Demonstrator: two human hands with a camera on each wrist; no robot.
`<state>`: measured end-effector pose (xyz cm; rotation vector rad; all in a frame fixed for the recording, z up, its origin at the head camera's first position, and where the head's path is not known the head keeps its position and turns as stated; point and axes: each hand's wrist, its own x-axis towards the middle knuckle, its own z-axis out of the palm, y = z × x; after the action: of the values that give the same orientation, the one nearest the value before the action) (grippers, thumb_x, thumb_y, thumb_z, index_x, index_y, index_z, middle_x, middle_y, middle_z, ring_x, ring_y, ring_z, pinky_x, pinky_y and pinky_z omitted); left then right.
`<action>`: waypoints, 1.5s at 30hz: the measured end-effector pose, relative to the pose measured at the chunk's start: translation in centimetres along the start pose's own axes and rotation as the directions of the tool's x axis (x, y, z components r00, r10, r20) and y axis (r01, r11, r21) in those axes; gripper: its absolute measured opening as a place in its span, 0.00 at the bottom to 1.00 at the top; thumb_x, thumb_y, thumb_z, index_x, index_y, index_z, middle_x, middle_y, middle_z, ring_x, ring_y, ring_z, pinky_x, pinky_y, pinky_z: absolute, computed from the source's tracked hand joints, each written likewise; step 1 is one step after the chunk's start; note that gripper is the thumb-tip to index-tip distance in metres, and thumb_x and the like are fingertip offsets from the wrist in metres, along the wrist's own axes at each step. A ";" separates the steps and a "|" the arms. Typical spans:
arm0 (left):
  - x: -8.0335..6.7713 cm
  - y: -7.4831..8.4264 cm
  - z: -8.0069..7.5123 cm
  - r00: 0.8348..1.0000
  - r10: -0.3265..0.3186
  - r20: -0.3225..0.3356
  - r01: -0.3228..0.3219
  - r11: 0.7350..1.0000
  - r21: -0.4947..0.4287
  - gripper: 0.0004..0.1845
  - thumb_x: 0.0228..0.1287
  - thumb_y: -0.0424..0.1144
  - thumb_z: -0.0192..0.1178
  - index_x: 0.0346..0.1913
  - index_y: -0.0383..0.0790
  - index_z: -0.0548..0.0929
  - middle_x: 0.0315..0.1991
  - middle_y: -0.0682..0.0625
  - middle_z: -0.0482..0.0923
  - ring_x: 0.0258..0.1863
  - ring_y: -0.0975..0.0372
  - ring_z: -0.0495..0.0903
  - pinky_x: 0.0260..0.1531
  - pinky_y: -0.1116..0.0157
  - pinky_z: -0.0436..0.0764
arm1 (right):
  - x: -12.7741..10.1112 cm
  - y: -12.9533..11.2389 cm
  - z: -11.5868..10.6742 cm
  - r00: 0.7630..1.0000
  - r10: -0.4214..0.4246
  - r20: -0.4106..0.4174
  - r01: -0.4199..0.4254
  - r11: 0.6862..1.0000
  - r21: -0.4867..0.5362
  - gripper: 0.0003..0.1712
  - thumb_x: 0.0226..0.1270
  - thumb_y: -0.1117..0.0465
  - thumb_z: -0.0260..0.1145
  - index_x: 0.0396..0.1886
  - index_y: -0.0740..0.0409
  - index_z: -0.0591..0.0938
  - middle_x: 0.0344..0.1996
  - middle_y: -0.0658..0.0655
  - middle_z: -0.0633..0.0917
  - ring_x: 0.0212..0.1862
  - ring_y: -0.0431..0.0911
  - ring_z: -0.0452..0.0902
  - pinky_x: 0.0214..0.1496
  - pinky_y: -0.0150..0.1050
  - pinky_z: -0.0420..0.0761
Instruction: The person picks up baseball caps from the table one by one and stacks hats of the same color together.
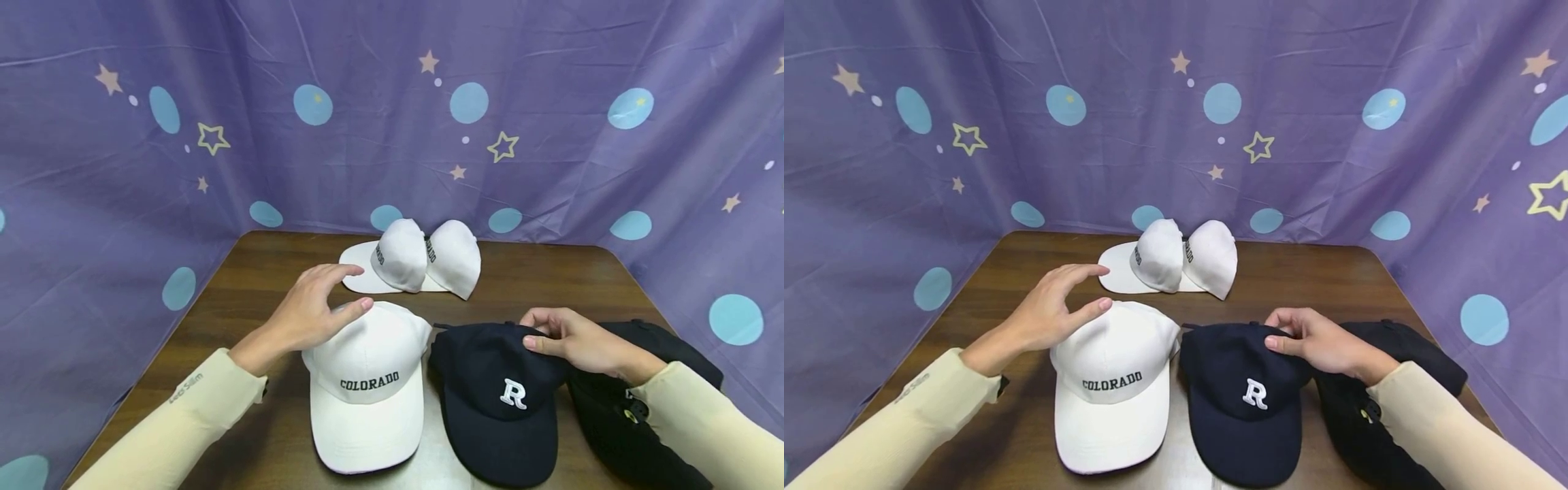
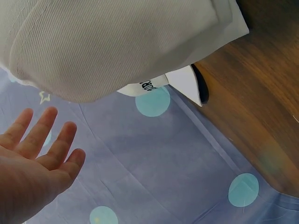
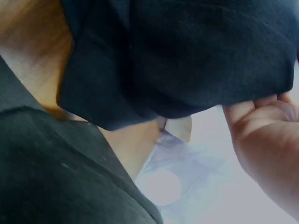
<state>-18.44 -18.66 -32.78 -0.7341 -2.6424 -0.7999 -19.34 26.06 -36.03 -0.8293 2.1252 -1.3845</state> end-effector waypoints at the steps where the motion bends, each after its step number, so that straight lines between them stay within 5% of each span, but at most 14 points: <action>1: 0.0 0.0 0.0 1.000 0.002 -0.002 -0.002 1.000 0.000 0.32 0.67 0.57 0.64 0.66 0.38 0.79 0.62 0.45 0.80 0.67 0.48 0.72 0.71 0.46 0.62 | -0.1 -0.2 -0.1 1.000 -0.003 -0.003 0.003 1.000 -0.005 0.08 0.79 0.65 0.59 0.49 0.68 0.77 0.35 0.60 0.88 0.36 0.46 0.86 0.36 0.41 0.87; 11: 0.1 0.0 0.1 1.000 0.001 0.001 -0.001 1.000 -0.001 0.31 0.67 0.57 0.63 0.65 0.39 0.79 0.62 0.46 0.80 0.67 0.48 0.72 0.71 0.46 0.62 | -0.9 0.0 -0.6 0.989 -0.141 0.049 0.148 0.972 -0.184 0.29 0.54 0.67 0.82 0.55 0.55 0.81 0.47 0.54 0.88 0.47 0.50 0.83 0.49 0.40 0.83; 17: 0.1 0.1 0.2 1.000 0.005 0.002 -0.005 1.000 -0.001 0.31 0.67 0.56 0.63 0.66 0.38 0.79 0.62 0.46 0.80 0.67 0.48 0.72 0.71 0.46 0.62 | -0.6 0.4 -0.4 0.985 -0.173 0.018 0.171 0.940 -0.295 0.19 0.58 0.59 0.81 0.44 0.49 0.81 0.38 0.50 0.86 0.39 0.44 0.81 0.41 0.39 0.82; 21: 0.1 0.1 0.2 1.000 0.001 0.006 -0.001 1.000 -0.003 0.31 0.67 0.56 0.63 0.66 0.38 0.79 0.63 0.46 0.80 0.67 0.48 0.72 0.71 0.45 0.62 | -0.6 -0.3 -0.3 0.987 -0.155 -0.037 0.131 0.919 -0.372 0.27 0.59 0.55 0.80 0.56 0.48 0.78 0.45 0.47 0.86 0.44 0.42 0.82 0.42 0.38 0.82; 25: 0.1 0.2 0.1 1.000 0.004 0.002 -0.004 1.000 0.003 0.31 0.67 0.56 0.64 0.65 0.39 0.79 0.62 0.46 0.80 0.67 0.48 0.72 0.71 0.46 0.62 | -0.6 -1.5 0.6 0.962 -0.264 -0.069 0.202 0.858 -0.472 0.44 0.59 0.61 0.80 0.74 0.46 0.70 0.63 0.48 0.79 0.61 0.44 0.77 0.58 0.35 0.79; 29: 0.2 0.3 0.0 1.000 0.011 -0.002 -0.011 1.000 0.007 0.31 0.67 0.56 0.64 0.65 0.39 0.79 0.62 0.46 0.80 0.67 0.48 0.72 0.70 0.45 0.62 | -0.7 -2.1 2.0 0.930 -0.366 -0.014 0.291 0.761 -0.580 0.47 0.59 0.74 0.73 0.77 0.47 0.69 0.76 0.52 0.66 0.74 0.51 0.64 0.67 0.31 0.68; 33: 0.2 0.3 0.1 1.000 0.018 -0.004 -0.018 1.000 0.005 0.31 0.67 0.56 0.64 0.65 0.39 0.79 0.62 0.46 0.80 0.67 0.48 0.72 0.70 0.46 0.62 | -0.6 -1.8 3.5 0.932 -0.361 0.008 0.258 0.651 -0.714 0.44 0.62 0.74 0.65 0.76 0.40 0.70 0.79 0.52 0.60 0.76 0.52 0.59 0.66 0.43 0.68; 36: 0.2 0.3 0.1 1.000 0.018 -0.003 -0.018 1.000 0.006 0.31 0.67 0.56 0.64 0.65 0.38 0.79 0.62 0.46 0.80 0.67 0.48 0.72 0.70 0.46 0.62 | -0.4 -0.9 4.3 0.940 -0.341 0.005 0.218 0.591 -0.777 0.39 0.71 0.62 0.67 0.78 0.37 0.67 0.80 0.52 0.58 0.76 0.51 0.59 0.66 0.56 0.70; 40: 0.2 0.2 0.1 1.000 0.015 -0.002 -0.015 1.000 0.007 0.32 0.67 0.56 0.64 0.65 0.38 0.79 0.62 0.46 0.80 0.67 0.48 0.72 0.71 0.46 0.62 | -0.2 0.6 4.8 0.943 -0.334 -0.005 0.191 0.552 -0.812 0.49 0.63 0.38 0.74 0.81 0.38 0.62 0.80 0.55 0.57 0.75 0.54 0.63 0.62 0.62 0.75; 45: 0.1 0.1 0.1 1.000 0.010 0.001 -0.010 1.000 0.005 0.31 0.67 0.56 0.64 0.65 0.38 0.79 0.62 0.46 0.80 0.67 0.48 0.72 0.71 0.46 0.62 | 0.0 1.5 4.8 0.960 -0.279 -0.035 0.138 0.575 -0.806 0.59 0.52 0.31 0.76 0.81 0.35 0.60 0.80 0.56 0.57 0.71 0.57 0.67 0.58 0.61 0.78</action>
<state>-18.44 -18.45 -32.80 -0.7453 -2.6383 -0.7902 -16.45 23.44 -39.28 -1.3711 2.8921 -0.4940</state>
